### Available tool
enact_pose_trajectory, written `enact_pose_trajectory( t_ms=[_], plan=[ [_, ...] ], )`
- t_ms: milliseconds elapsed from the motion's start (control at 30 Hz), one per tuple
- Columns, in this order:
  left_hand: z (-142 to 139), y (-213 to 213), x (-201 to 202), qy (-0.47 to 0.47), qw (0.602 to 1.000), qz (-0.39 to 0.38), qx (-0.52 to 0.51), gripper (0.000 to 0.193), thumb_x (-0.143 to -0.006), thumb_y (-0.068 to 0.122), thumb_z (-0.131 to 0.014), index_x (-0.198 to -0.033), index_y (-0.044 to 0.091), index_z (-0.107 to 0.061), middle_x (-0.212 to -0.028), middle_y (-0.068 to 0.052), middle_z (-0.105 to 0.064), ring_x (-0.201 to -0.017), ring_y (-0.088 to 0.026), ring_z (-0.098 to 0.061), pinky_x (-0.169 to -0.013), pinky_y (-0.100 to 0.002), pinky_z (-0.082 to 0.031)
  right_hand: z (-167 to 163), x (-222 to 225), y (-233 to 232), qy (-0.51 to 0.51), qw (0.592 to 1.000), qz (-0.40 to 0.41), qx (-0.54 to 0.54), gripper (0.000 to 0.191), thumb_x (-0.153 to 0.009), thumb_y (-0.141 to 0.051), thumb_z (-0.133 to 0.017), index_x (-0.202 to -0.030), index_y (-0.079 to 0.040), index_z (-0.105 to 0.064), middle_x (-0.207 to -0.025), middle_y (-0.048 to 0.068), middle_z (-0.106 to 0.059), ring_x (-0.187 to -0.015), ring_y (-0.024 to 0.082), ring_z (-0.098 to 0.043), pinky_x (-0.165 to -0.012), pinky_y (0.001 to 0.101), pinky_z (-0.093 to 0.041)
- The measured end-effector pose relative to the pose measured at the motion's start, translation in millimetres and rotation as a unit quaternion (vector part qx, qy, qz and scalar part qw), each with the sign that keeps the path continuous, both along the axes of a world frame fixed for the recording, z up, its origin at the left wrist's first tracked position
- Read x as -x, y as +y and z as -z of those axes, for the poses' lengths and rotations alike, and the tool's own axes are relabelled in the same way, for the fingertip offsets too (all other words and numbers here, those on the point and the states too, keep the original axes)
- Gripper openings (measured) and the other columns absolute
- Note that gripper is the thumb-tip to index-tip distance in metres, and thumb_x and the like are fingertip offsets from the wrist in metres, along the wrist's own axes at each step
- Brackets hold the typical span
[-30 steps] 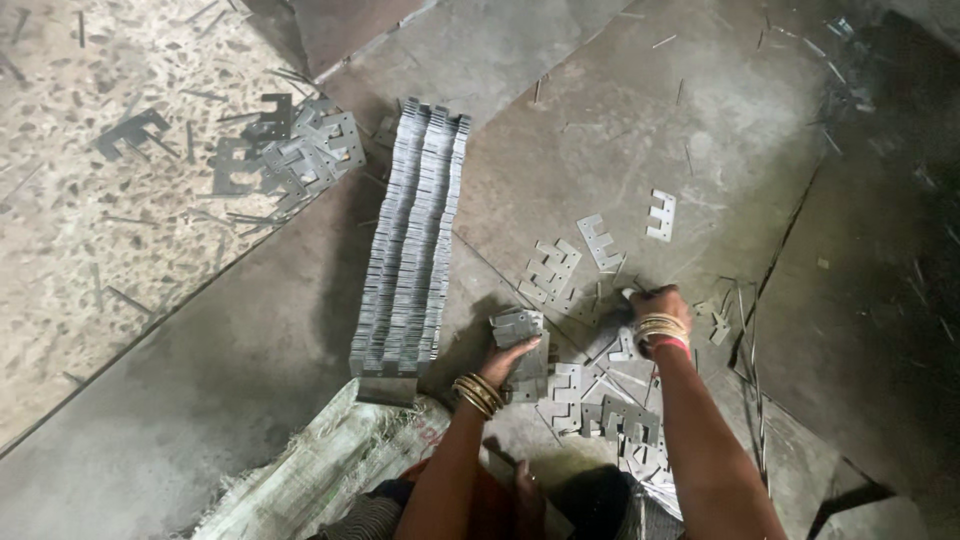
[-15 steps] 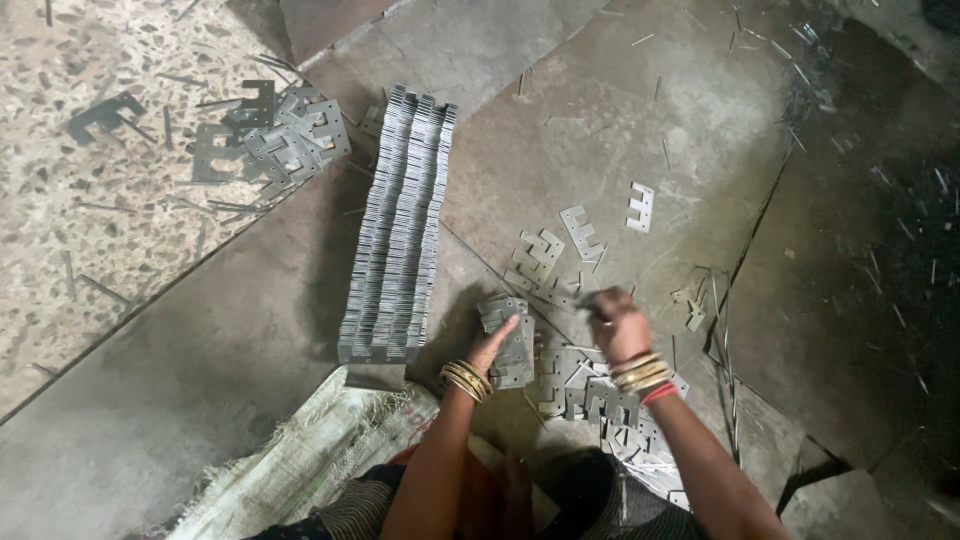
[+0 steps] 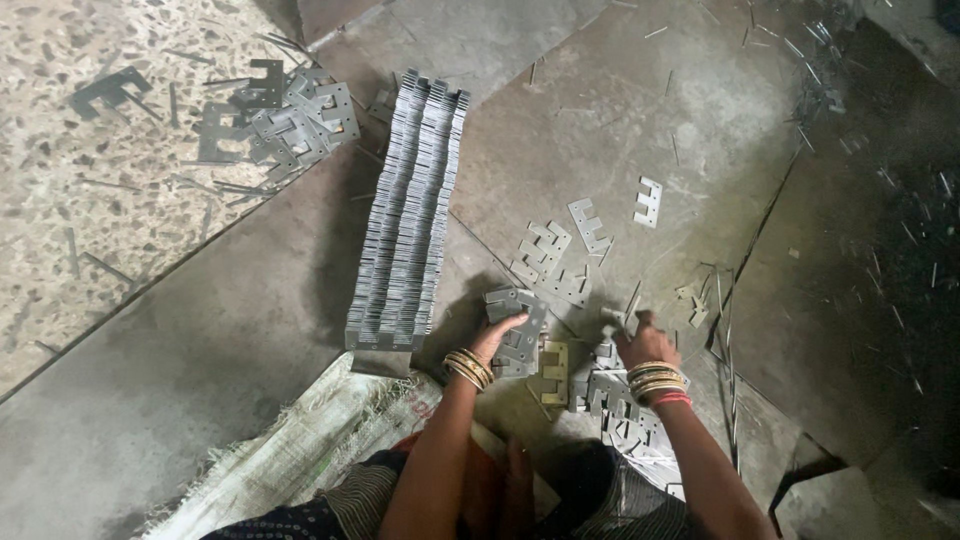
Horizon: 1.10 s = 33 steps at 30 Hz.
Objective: The person sits on the floor and sorts small metal pieces, picking them up from a scattered pile and stacking them neatly. The person uses both hands to handle the pieces, organizing them into a stack.
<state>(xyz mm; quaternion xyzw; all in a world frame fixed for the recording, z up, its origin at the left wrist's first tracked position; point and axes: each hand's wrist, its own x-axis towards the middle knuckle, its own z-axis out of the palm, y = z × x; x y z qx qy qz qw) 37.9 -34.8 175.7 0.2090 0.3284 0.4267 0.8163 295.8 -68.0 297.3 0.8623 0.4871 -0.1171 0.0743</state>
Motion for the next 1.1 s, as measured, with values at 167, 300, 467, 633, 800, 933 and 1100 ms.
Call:
enact_pose_trajectory(
  t_ms=[167,300,467,633,800,933,1100],
  plan=[
    [12,2,-5,0.002,0.999,0.022,0.036,0.045,-0.084,0.028,-0.081,-0.122,0.009,-0.069,-0.106,-0.003,-0.073,-0.088,-0.015,-0.070,-0.078,-0.033,-0.058,54,-25,-3,0.065,0.997,0.023,-0.047,0.071,-0.078,-0.041,-0.083,-0.136,-0.010,-0.055,-0.110,0.029,-0.073,-0.106,0.046,-0.070,-0.091,0.0525,-0.057],
    [13,1,-8,0.050,0.994,-0.017,-0.095,0.047,-0.083,0.021,-0.085,-0.124,0.008,-0.067,-0.112,0.000,-0.073,-0.097,-0.010,-0.071,-0.084,-0.028,-0.060,76,-47,0,0.121,0.984,0.059,-0.112,0.070,-0.067,-0.029,-0.091,-0.126,-0.008,-0.061,-0.109,0.026,-0.074,-0.102,0.041,-0.073,-0.089,0.0463,-0.057],
    [7,-1,-6,-0.068,0.995,0.040,0.059,0.052,-0.080,0.030,-0.082,-0.124,0.008,-0.065,-0.107,-0.007,-0.072,-0.093,-0.023,-0.071,-0.082,-0.039,-0.059,45,-27,11,0.121,0.970,-0.052,-0.203,0.030,-0.079,-0.017,-0.082,-0.109,-0.015,-0.078,-0.103,0.018,-0.074,-0.093,0.038,-0.074,-0.082,0.0453,-0.058],
    [11,5,-6,0.069,0.996,0.000,0.053,0.067,-0.089,0.051,-0.073,-0.140,0.011,-0.059,-0.130,0.000,-0.065,-0.118,-0.014,-0.060,-0.101,-0.033,-0.048,3,33,13,0.096,0.898,-0.304,-0.304,0.024,-0.081,-0.011,-0.077,-0.105,-0.012,-0.077,-0.110,0.013,-0.069,-0.095,0.035,-0.069,-0.080,0.0444,-0.057],
    [14,5,-3,0.002,0.999,0.017,0.037,0.067,-0.084,0.050,-0.076,-0.137,0.013,-0.062,-0.131,0.002,-0.067,-0.120,-0.011,-0.061,-0.103,-0.031,-0.048,1,64,20,0.020,0.873,-0.406,-0.270,0.043,-0.075,-0.016,-0.079,-0.116,-0.007,-0.068,-0.124,0.017,-0.061,-0.108,0.040,-0.064,-0.087,0.0475,-0.056],
    [14,4,-1,0.000,0.999,0.043,0.027,0.054,-0.082,0.038,-0.082,-0.125,0.008,-0.070,-0.121,-0.007,-0.068,-0.112,-0.022,-0.061,-0.100,-0.042,-0.049,27,53,50,0.054,0.925,-0.328,-0.186,0.058,-0.077,-0.020,-0.076,-0.131,-0.008,-0.058,-0.135,0.018,-0.057,-0.111,0.042,-0.064,-0.091,0.0476,-0.055],
    [18,13,-2,-0.003,0.996,0.054,-0.069,0.047,-0.093,0.041,-0.070,-0.122,0.004,-0.072,-0.123,-0.005,-0.073,-0.119,-0.016,-0.064,-0.109,-0.033,-0.046,66,50,81,0.036,0.924,-0.347,-0.158,0.062,-0.080,-0.025,-0.071,-0.138,-0.009,-0.056,-0.139,0.020,-0.056,-0.110,0.043,-0.066,-0.089,0.0491,-0.057]
  ],
)
